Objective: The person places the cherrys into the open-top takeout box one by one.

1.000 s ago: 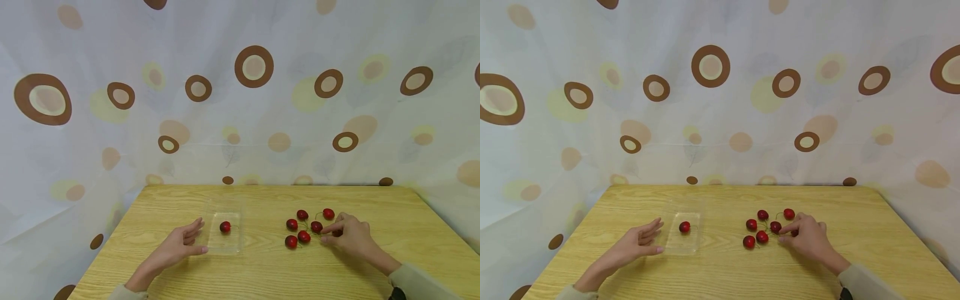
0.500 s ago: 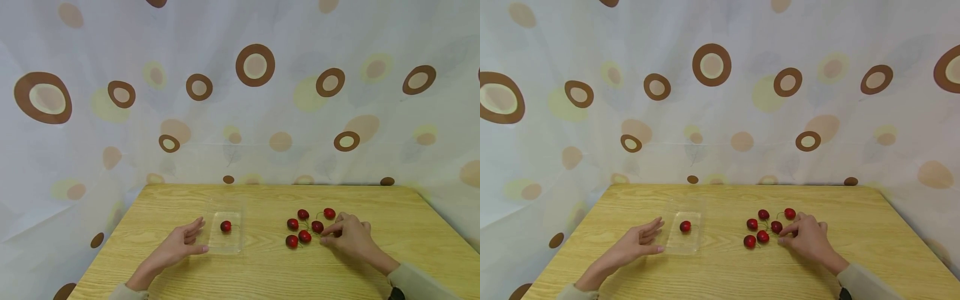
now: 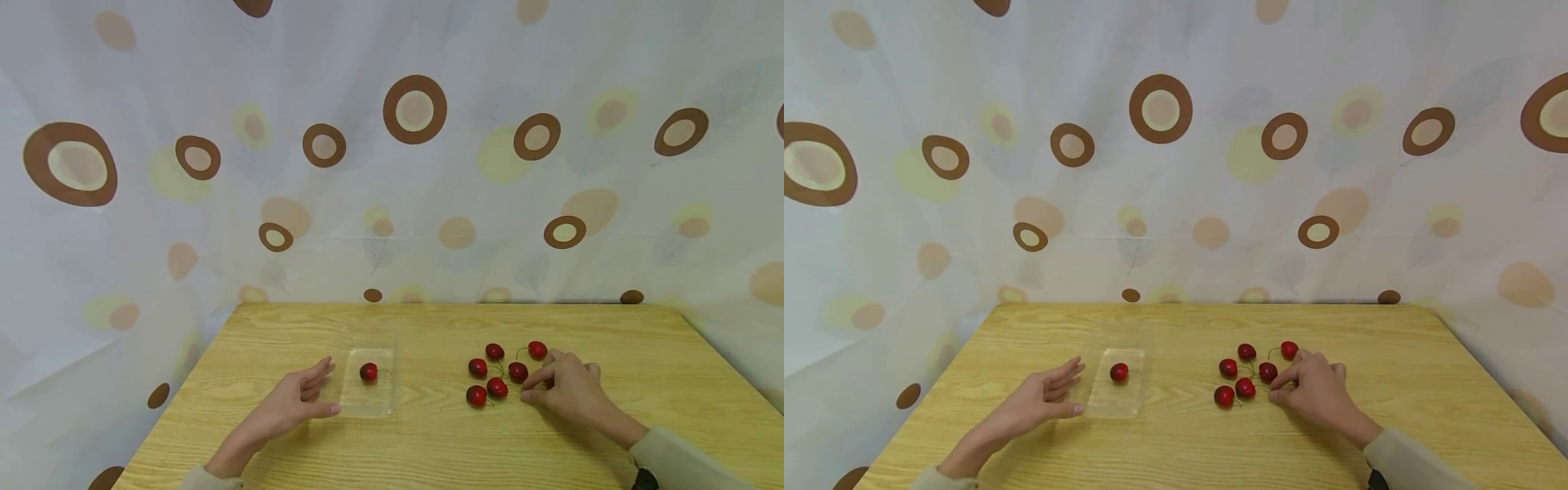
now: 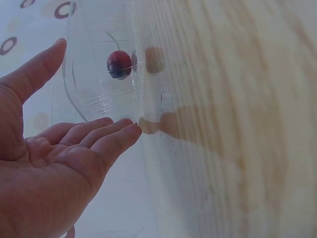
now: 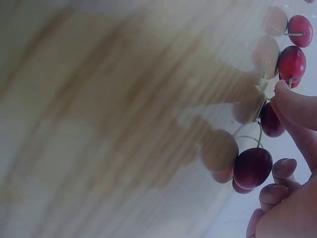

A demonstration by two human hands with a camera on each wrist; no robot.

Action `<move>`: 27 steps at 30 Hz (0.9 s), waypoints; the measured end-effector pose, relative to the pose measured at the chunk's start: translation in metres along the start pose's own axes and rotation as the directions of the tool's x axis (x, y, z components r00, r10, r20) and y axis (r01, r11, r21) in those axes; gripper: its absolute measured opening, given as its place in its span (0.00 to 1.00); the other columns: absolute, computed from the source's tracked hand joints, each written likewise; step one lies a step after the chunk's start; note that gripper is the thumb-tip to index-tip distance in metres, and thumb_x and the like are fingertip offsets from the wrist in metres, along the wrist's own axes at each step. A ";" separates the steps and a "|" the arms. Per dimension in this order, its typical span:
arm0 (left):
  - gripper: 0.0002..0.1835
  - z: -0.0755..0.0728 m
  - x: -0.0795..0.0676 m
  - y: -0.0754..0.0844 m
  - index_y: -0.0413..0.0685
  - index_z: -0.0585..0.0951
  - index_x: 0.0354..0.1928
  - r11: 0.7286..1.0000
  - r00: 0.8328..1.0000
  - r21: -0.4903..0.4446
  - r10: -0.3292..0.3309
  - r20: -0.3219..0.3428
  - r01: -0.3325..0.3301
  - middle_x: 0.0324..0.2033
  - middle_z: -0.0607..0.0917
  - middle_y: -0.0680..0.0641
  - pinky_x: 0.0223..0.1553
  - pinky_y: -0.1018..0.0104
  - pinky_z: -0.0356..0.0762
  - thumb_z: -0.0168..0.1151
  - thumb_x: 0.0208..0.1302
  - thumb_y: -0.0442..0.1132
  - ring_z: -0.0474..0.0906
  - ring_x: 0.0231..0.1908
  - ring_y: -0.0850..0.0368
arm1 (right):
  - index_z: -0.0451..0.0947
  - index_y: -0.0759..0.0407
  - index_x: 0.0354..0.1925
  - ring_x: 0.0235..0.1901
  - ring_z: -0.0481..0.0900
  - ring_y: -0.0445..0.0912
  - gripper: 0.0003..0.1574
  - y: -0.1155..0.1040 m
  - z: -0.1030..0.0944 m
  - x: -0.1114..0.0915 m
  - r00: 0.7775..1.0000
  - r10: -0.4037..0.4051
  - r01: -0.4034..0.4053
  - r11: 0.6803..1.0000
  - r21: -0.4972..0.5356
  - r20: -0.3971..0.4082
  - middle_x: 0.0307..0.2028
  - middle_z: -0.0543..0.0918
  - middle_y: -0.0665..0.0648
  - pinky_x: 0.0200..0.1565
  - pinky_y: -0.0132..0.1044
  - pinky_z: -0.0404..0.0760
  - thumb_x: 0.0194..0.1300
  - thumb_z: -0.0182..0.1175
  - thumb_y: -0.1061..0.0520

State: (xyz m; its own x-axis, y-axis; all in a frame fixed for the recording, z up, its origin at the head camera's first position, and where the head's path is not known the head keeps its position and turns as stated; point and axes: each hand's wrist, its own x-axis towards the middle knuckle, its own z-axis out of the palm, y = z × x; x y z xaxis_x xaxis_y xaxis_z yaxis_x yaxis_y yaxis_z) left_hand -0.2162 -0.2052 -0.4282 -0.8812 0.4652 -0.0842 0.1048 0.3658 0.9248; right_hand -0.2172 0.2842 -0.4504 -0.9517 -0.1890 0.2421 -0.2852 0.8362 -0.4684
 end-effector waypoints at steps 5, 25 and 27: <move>0.50 0.000 0.000 0.000 0.33 0.50 0.83 1.000 1.000 0.000 0.001 0.006 -0.001 0.79 0.57 0.31 0.72 0.39 0.63 0.71 0.73 0.41 0.56 0.76 0.29 | 0.93 0.42 0.27 0.30 0.68 0.39 0.06 -0.002 -0.001 0.000 1.000 0.012 -0.012 1.000 0.008 0.018 0.29 0.75 0.43 0.38 0.50 0.55 0.54 0.83 0.51; 0.50 0.000 -0.001 0.002 0.34 0.49 0.83 1.000 1.000 -0.003 0.000 0.010 0.000 0.79 0.57 0.31 0.72 0.40 0.63 0.71 0.73 0.41 0.55 0.76 0.29 | 0.94 0.54 0.36 0.29 0.66 0.43 0.04 -0.011 -0.014 -0.008 0.993 0.095 -0.107 0.975 0.193 0.072 0.27 0.75 0.49 0.34 0.38 0.63 0.64 0.77 0.55; 0.50 0.000 -0.001 0.001 0.34 0.49 0.83 1.000 1.000 -0.003 0.001 0.010 -0.001 0.79 0.57 0.31 0.72 0.39 0.63 0.71 0.73 0.41 0.56 0.76 0.29 | 0.93 0.57 0.39 0.30 0.66 0.45 0.06 -0.011 -0.017 -0.008 0.989 0.114 -0.133 0.962 0.239 0.094 0.28 0.75 0.51 0.31 0.36 0.63 0.66 0.75 0.56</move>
State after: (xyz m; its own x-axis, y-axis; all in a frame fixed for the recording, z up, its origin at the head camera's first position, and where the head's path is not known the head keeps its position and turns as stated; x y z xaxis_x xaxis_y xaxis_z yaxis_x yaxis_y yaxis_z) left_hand -0.2155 -0.2052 -0.4267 -0.8764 0.4736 -0.0873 0.1038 0.3629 0.9260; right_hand -0.2047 0.2851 -0.4330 -0.9844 -0.1400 0.1067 -0.1748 0.7061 -0.6862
